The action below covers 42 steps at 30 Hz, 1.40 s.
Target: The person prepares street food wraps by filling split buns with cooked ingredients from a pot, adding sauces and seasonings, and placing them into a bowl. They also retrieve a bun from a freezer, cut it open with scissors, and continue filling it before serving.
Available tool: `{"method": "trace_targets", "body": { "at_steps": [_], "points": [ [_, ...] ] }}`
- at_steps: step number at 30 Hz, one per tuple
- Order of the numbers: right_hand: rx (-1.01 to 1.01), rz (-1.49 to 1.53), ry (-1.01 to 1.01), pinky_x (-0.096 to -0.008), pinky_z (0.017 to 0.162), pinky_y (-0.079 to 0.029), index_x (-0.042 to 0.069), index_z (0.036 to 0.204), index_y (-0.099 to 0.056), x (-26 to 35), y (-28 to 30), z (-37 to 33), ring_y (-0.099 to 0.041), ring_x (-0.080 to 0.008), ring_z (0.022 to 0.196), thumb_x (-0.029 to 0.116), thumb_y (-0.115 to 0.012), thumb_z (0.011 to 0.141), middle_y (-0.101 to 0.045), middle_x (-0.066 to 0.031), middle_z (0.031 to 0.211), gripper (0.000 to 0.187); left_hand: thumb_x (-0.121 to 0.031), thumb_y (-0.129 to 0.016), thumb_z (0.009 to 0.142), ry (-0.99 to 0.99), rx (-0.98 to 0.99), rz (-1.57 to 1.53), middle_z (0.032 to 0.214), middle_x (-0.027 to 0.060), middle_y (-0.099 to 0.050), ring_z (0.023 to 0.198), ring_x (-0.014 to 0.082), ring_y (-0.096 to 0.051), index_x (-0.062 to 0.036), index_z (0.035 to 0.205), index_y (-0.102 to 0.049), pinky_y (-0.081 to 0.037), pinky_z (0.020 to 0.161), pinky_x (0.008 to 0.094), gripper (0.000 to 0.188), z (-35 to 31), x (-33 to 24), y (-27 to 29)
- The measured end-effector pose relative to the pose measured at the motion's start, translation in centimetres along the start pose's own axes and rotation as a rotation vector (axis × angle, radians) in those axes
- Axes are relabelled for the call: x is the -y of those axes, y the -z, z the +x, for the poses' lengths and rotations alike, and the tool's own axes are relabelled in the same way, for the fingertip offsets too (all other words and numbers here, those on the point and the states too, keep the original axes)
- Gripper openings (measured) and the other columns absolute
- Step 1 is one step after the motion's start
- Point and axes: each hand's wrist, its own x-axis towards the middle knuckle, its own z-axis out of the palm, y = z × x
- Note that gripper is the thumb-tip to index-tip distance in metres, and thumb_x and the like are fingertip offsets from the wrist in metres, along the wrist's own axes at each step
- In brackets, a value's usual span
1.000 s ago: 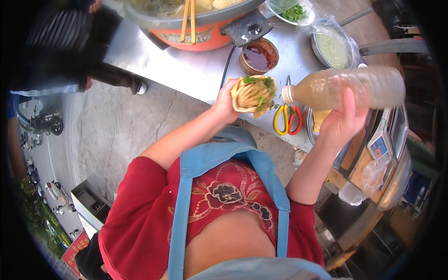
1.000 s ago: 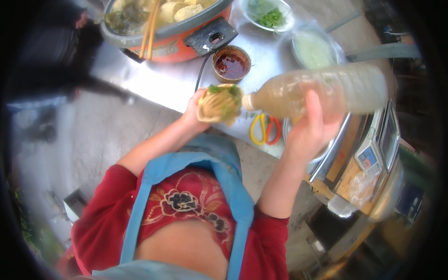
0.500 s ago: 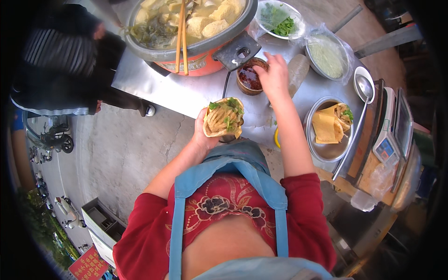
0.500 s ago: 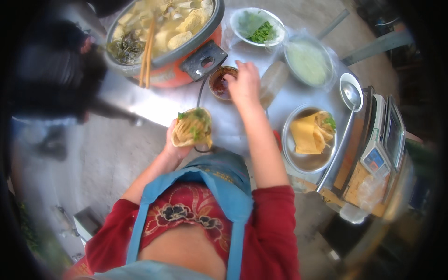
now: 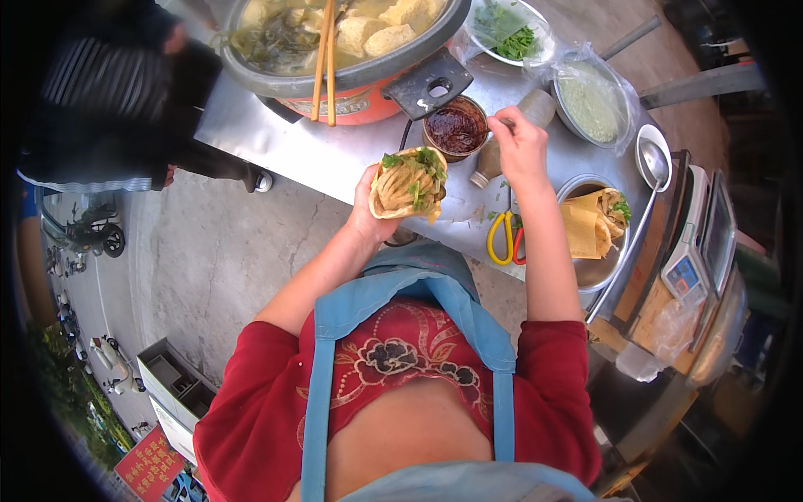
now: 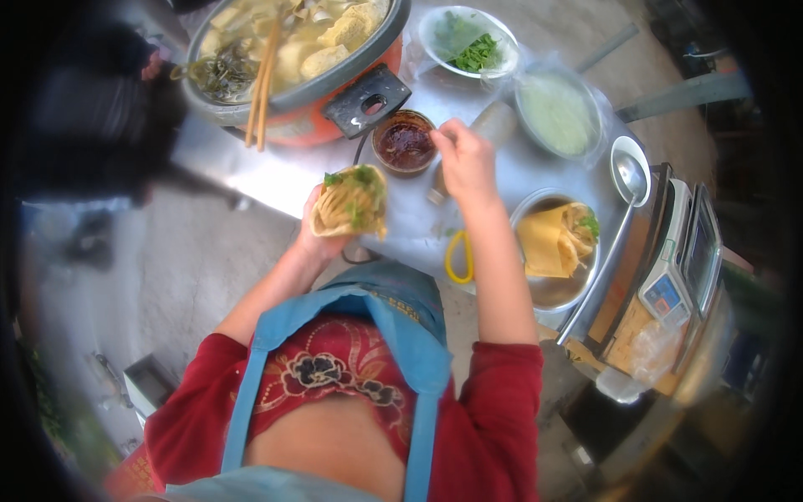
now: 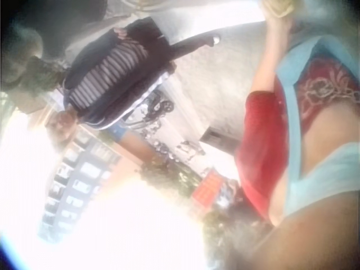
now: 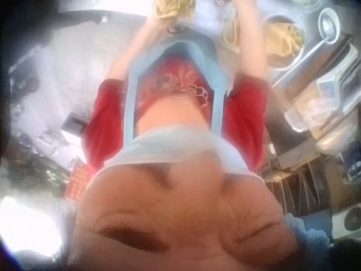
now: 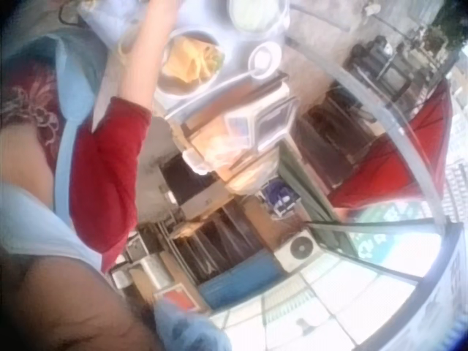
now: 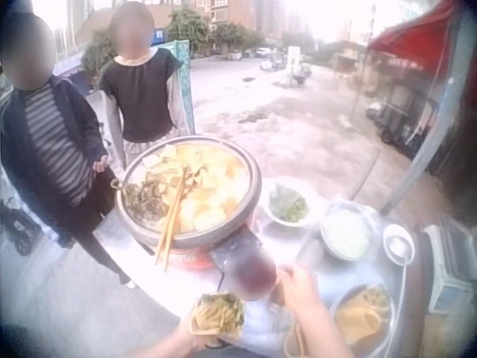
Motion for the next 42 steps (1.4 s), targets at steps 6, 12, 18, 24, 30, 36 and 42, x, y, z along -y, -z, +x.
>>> {"method": "trace_targets", "body": {
  "at_steps": [6, 12, 18, 24, 30, 36, 42],
  "points": [
    [-0.132, 0.03, 0.17, -0.0219, 0.049, -0.038, 0.002, 0.086, -0.063, -1.4, -1.2, -1.7, -0.047, -0.0059, 0.052, 0.01, -0.06, 0.085, -0.059, -0.0036, 0.067, 0.009, -0.033, -0.035, 0.086, 0.009, 0.034, -0.021, 0.113, 0.0152, -0.059, 0.105, 0.0294, -0.057, -0.0015, 0.116, -0.053, -0.043, 0.093, 0.0442, 0.047, 1.4, -0.3, -0.1],
    [-0.233, 0.333, -0.107, -0.02, 0.051, -0.038, 0.0, 0.086, -0.065, -2.6, -2.5, -2.2, -0.048, -0.0056, 0.055, 0.009, -0.059, 0.085, -0.059, -0.002, 0.069, 0.011, -0.033, -0.034, 0.087, 0.012, 0.125, -0.01, 0.114, 0.0157, -0.059, 0.106, 0.03, -0.056, -0.001, 0.117, -0.053, -0.043, 0.094, 0.0449, 0.048, 2.0, -0.5, 0.1],
    [-0.093, 0.252, -0.243, -0.0193, 0.057, -0.039, 0.0, 0.085, -0.066, -2.5, -2.4, -2.2, -0.048, -0.0048, 0.061, 0.008, -0.06, 0.084, -0.06, 0.0001, 0.07, 0.01, -0.037, -0.029, 0.089, -0.009, 0.083, 0.048, 0.12, 0.017, -0.053, 0.111, 0.0321, -0.051, -0.0037, 0.123, -0.048, -0.04, 0.097, 0.0466, 0.051, 1.8, -0.7, -0.4],
    [-0.086, 0.245, -0.103, -0.0183, 0.055, -0.037, 0.0, 0.086, -0.066, -2.5, -2.9, -2.7, -0.046, -0.0045, 0.059, 0.008, -0.061, 0.083, -0.057, 0.0013, 0.067, 0.009, -0.038, -0.028, 0.089, 0.013, 0.099, 0.075, 0.122, 0.0174, -0.052, 0.112, 0.0324, -0.05, -0.003, 0.124, -0.047, -0.039, 0.098, 0.0463, 0.053, 1.5, -0.8, -0.6],
    [-0.212, 0.696, -0.516, -0.0177, 0.043, -0.027, -0.002, 0.083, -0.062, -2.9, -2.0, -2.7, -0.039, -0.0043, 0.049, 0.007, -0.058, 0.084, -0.05, 0.0009, 0.062, 0.01, -0.037, -0.032, 0.088, 0.026, 0.105, -0.004, 0.122, 0.0178, -0.052, 0.112, 0.0324, -0.05, -0.002, 0.124, -0.047, -0.039, 0.099, 0.0452, 0.053, 2.1, -0.8, 0.2],
    [-0.274, 0.692, -0.478, -0.0181, 0.049, -0.034, 0.003, 0.081, -0.064, -2.4, 0.6, -2.8, -0.044, -0.0063, 0.055, 0.012, -0.058, 0.083, -0.05, 0.0012, 0.064, 0.011, -0.035, -0.032, 0.087, 0.003, 0.098, 0.007, 0.121, 0.0174, -0.053, 0.111, 0.0324, -0.052, -0.0013, 0.123, -0.048, -0.039, 0.098, 0.0448, 0.052, 1.6, -0.7, 0.5],
    [-0.365, 0.724, -0.391, -0.0187, 0.045, -0.028, 0.0, 0.084, -0.063, 1.2, 3.1, -2.9, -0.04, -0.0056, 0.052, 0.009, -0.059, 0.083, -0.049, 0.0002, 0.062, 0.011, -0.035, -0.033, 0.087, -0.03, -0.007, 0.062, 0.119, 0.0169, -0.055, 0.109, 0.0319, -0.053, -0.001, 0.121, -0.05, -0.04, 0.096, 0.0444, 0.05, 1.7, 0.0, -0.1]
  ]
}}
